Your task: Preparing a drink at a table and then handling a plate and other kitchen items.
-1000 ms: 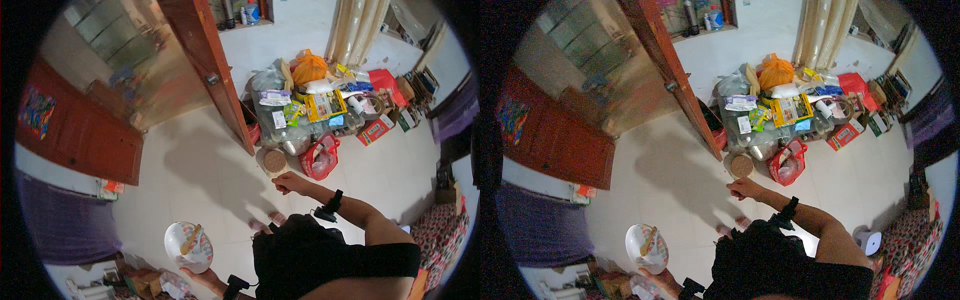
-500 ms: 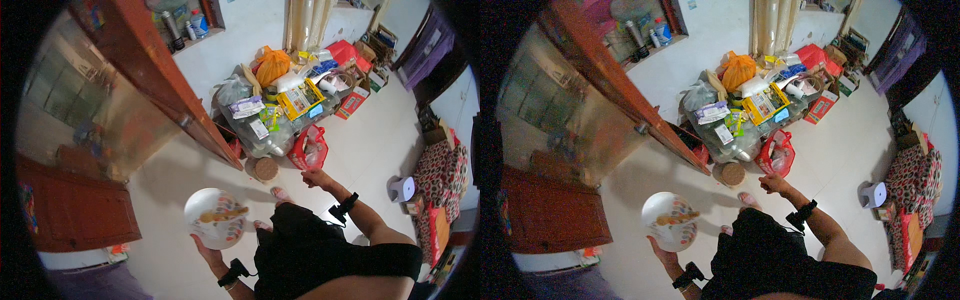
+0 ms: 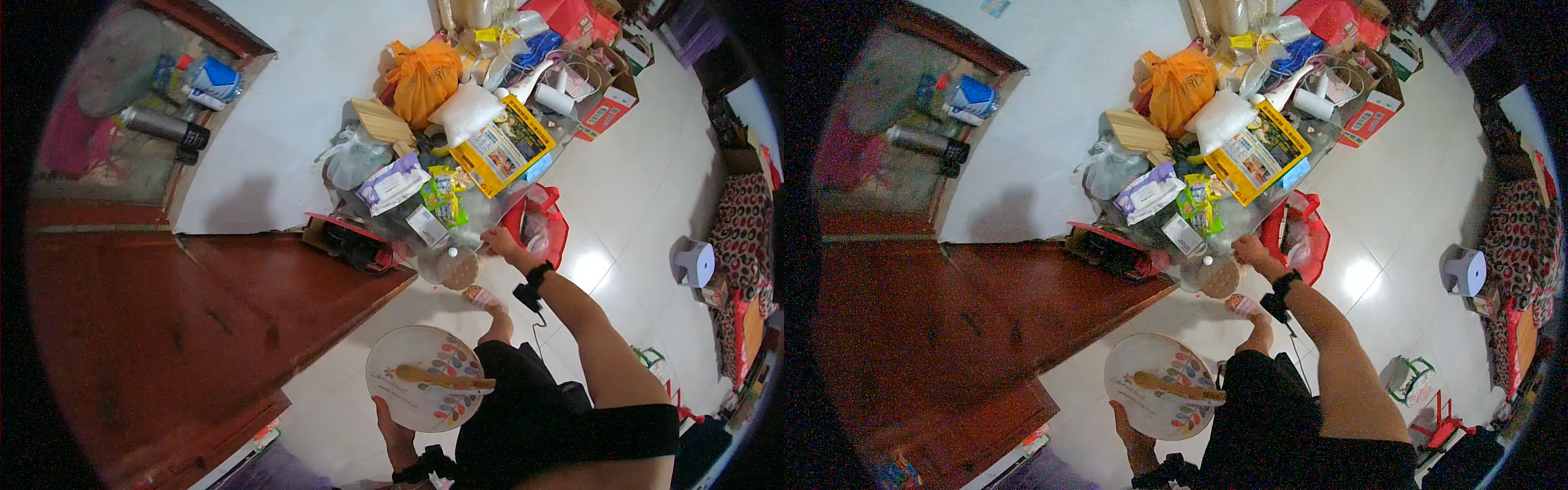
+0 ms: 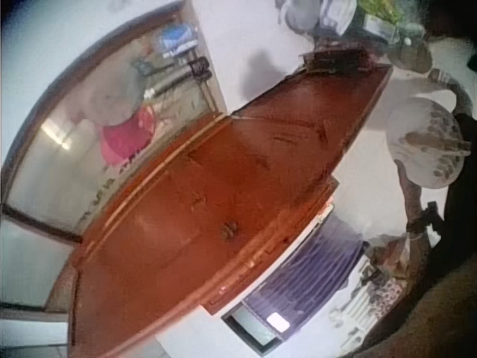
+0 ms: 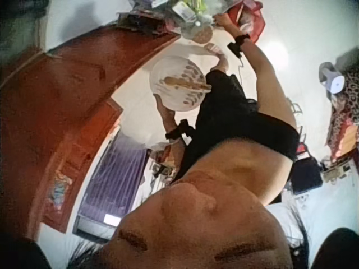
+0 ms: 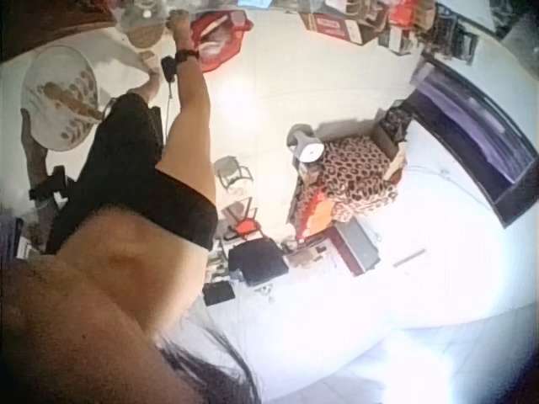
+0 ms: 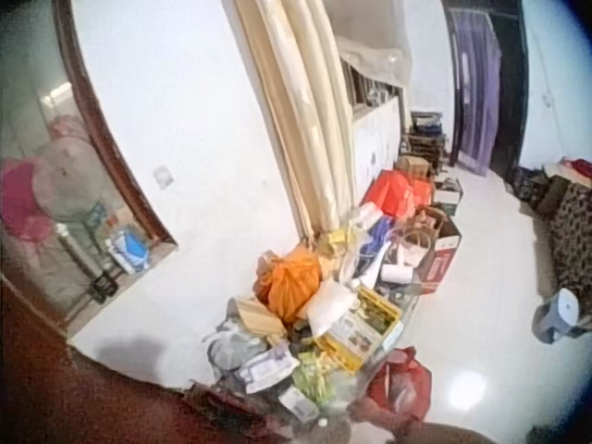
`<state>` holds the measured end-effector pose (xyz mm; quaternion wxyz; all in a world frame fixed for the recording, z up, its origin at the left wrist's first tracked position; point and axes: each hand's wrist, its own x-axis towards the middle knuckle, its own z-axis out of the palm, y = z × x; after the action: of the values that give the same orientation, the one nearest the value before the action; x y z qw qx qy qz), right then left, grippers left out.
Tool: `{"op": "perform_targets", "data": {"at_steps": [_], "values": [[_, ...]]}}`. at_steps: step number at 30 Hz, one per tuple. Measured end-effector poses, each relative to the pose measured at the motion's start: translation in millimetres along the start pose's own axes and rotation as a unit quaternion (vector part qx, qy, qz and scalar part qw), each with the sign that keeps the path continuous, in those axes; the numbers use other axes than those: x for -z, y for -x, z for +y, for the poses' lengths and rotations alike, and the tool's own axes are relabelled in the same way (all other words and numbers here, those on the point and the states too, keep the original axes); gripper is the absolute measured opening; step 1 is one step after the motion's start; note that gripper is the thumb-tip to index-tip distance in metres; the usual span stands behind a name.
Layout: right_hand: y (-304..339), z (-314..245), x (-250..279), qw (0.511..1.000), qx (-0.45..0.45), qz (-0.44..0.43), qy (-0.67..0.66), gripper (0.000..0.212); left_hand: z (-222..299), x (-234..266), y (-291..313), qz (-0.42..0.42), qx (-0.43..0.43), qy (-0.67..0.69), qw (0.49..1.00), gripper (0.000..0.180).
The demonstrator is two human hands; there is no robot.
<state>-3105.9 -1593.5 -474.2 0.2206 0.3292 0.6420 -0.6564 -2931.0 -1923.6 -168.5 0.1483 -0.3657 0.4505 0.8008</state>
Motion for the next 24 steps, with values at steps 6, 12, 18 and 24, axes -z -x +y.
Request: {"op": "perform_targets", "data": {"at_steps": [6, 12, 18, 24], "values": [[-98.7, -8.1, -38.3, 0.997, 0.017, 0.036, 0.063, 0.024, 11.5, -20.6, -28.6, 0.018, -0.018, 0.006, 1.0, 0.069], [-157.3, 19.3, -38.3, 0.973, 0.164, 0.064, 0.148, 0.026, 17.6, -35.2, -34.2, 0.064, -0.01, -0.002, 0.998, 0.07], [-136.6, -7.0, -49.8, 0.985, 0.091, 0.091, 0.111, 0.022, 20.2, -42.1, -30.4, 0.102, -0.006, -0.004, 0.995, 0.075], [-106.7, -3.4, -14.8, 0.922, 0.27, 0.146, 0.237, 0.019, 22.9, -35.3, -38.7, 0.058, -0.031, -0.011, 0.998, 0.07]]}}
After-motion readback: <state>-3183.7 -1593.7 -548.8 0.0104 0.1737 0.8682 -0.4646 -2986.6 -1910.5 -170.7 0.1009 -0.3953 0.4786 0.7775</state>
